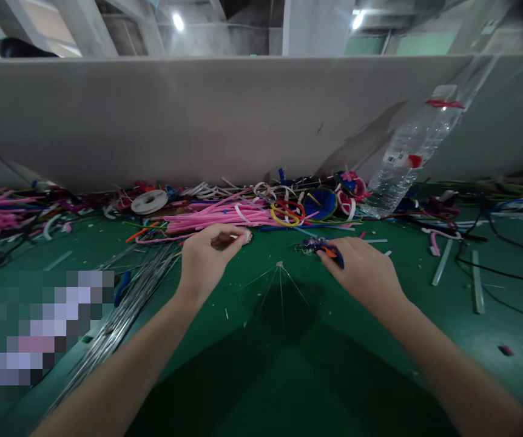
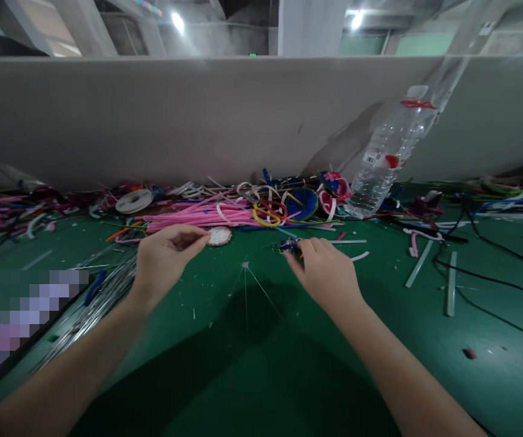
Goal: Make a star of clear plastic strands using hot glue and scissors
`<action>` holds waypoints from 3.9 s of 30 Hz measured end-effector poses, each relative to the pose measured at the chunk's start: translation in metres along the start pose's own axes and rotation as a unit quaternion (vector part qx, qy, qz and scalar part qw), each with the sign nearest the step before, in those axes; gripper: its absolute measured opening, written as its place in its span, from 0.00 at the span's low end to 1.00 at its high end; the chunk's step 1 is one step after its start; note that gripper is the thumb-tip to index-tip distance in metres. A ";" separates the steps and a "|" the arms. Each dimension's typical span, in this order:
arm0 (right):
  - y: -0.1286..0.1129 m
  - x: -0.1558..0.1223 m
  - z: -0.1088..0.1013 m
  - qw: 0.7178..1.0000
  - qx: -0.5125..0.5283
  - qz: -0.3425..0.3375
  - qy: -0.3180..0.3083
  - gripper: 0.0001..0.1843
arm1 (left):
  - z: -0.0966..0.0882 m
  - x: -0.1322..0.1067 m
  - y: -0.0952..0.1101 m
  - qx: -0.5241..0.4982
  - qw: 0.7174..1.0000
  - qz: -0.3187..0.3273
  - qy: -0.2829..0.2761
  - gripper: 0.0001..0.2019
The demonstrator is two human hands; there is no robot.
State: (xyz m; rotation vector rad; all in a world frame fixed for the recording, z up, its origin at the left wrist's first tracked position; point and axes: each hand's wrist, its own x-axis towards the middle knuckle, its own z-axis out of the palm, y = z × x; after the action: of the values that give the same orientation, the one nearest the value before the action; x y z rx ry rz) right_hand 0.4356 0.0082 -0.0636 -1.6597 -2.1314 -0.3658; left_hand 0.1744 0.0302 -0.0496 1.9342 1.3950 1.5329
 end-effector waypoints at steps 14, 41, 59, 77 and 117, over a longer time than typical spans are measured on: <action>-0.069 -0.013 -0.040 0.855 0.494 0.097 -0.126 0.14 | 0.032 -0.037 0.048 -0.211 0.962 -0.125 -0.117 0.06; -0.035 -0.017 -0.021 0.893 0.424 0.145 -0.044 0.08 | 0.020 -0.060 0.045 -0.136 0.977 -0.061 -0.155 0.08; -0.002 -0.030 0.044 0.962 0.259 -0.006 -0.085 0.12 | 0.000 -0.096 -0.016 0.099 0.953 0.210 -0.192 0.09; 0.001 -0.029 0.052 0.971 0.227 -0.007 -0.070 0.11 | 0.000 -0.095 -0.022 0.124 0.949 0.210 -0.198 0.07; 0.001 -0.028 0.056 0.974 0.216 -0.034 -0.064 0.09 | -0.001 -0.092 -0.029 0.165 0.954 0.088 -0.235 0.05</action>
State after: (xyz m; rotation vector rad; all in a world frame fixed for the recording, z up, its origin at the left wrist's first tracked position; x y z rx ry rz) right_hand 0.4329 0.0096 -0.1258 -1.3903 -2.1680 0.1845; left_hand 0.1631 -0.0313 -0.1233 2.4698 1.3494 0.8399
